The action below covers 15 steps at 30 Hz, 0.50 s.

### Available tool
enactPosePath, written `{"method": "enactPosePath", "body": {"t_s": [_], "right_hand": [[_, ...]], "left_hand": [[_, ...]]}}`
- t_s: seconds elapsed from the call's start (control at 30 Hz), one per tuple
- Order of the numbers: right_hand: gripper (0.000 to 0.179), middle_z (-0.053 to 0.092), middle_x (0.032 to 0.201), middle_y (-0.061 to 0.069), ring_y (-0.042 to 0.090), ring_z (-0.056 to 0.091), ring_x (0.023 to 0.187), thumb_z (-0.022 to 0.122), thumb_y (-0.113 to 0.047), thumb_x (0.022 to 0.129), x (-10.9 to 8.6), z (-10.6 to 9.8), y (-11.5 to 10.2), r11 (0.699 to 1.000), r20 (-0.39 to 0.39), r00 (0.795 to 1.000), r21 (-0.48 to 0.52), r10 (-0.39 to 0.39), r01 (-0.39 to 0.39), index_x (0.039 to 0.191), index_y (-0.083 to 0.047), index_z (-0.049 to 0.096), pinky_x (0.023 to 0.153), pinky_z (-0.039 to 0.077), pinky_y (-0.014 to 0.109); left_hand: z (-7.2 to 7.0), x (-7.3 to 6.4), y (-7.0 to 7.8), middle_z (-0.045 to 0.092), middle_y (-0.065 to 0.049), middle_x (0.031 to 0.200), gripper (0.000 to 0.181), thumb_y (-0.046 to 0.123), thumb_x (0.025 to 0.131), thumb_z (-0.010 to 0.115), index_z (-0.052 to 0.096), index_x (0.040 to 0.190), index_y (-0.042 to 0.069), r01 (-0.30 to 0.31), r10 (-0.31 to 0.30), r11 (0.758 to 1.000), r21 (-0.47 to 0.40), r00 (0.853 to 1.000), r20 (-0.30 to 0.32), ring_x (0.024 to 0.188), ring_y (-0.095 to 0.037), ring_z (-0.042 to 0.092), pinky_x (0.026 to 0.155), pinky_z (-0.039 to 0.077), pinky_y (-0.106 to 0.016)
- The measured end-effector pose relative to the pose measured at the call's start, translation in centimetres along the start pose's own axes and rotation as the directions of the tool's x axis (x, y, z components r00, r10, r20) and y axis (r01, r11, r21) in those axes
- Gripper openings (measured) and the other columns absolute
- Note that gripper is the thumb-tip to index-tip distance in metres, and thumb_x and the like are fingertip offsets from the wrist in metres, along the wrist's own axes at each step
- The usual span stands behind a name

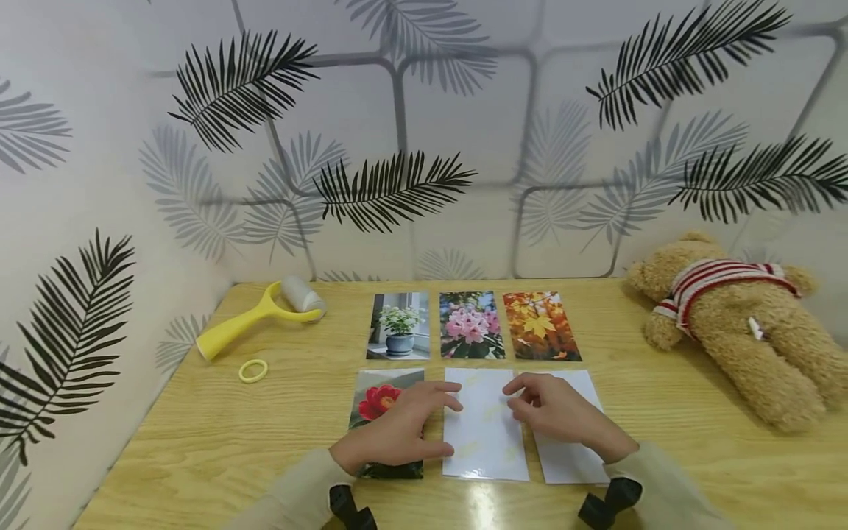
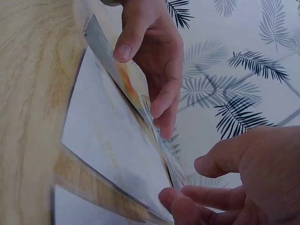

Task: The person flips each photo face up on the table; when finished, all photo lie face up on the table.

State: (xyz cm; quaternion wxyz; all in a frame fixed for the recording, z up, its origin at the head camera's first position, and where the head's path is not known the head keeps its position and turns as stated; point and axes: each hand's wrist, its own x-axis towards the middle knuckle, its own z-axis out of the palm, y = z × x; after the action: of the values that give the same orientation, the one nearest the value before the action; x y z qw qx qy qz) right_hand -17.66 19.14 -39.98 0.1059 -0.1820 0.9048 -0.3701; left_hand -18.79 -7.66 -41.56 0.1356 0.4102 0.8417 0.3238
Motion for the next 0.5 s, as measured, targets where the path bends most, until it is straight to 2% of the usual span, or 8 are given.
{"method": "enactPosePath", "body": {"t_s": [0.17, 0.33, 0.5], "right_hand": [[0.026, 0.065, 0.075, 0.001, 0.011, 0.056, 0.059, 0.059, -0.016, 0.094, -0.04, -0.06, 0.03, 0.997, 0.029, 0.997, -0.007, 0.076, -0.076, 0.111, 0.003, 0.064, 0.054, 0.044, 0.027], [0.027, 0.068, 0.081, 0.003, 0.012, 0.057, 0.057, 0.059, -0.018, 0.095, -0.06, -0.40, -0.23, 0.986, -0.058, 0.986, -0.045, 0.156, -0.159, 0.112, 0.001, 0.066, 0.056, 0.044, 0.029], [0.031, 0.073, 0.090, 0.010, 0.013, 0.063, 0.055, 0.059, -0.019, 0.095, -0.06, -0.59, -0.59, 0.981, -0.120, 0.974, 0.022, 0.195, -0.193, 0.113, 0.006, 0.065, 0.055, 0.045, 0.029]], "left_hand": [[0.50, 0.55, 0.29, 0.038, -0.009, 0.151, 0.043, 0.021, 0.086, 0.072, 0.057, 0.125, 0.008, 0.052, -0.054, 0.998, 0.044, 0.997, 0.060, 0.141, -0.029, 0.030, 0.113, 0.020, -0.057], [0.61, 0.74, 0.73, 0.034, -0.009, 0.153, 0.042, 0.023, 0.089, 0.070, 0.056, 0.126, 0.010, 0.060, -0.072, 0.992, 0.110, 0.991, 0.114, 0.140, -0.029, 0.028, 0.113, 0.020, -0.056], [0.90, 0.72, 0.55, 0.032, -0.009, 0.153, 0.041, 0.023, 0.090, 0.069, 0.054, 0.127, 0.011, 0.057, -0.070, 0.992, 0.110, 0.991, 0.114, 0.140, -0.028, 0.026, 0.113, 0.021, -0.055]]}}
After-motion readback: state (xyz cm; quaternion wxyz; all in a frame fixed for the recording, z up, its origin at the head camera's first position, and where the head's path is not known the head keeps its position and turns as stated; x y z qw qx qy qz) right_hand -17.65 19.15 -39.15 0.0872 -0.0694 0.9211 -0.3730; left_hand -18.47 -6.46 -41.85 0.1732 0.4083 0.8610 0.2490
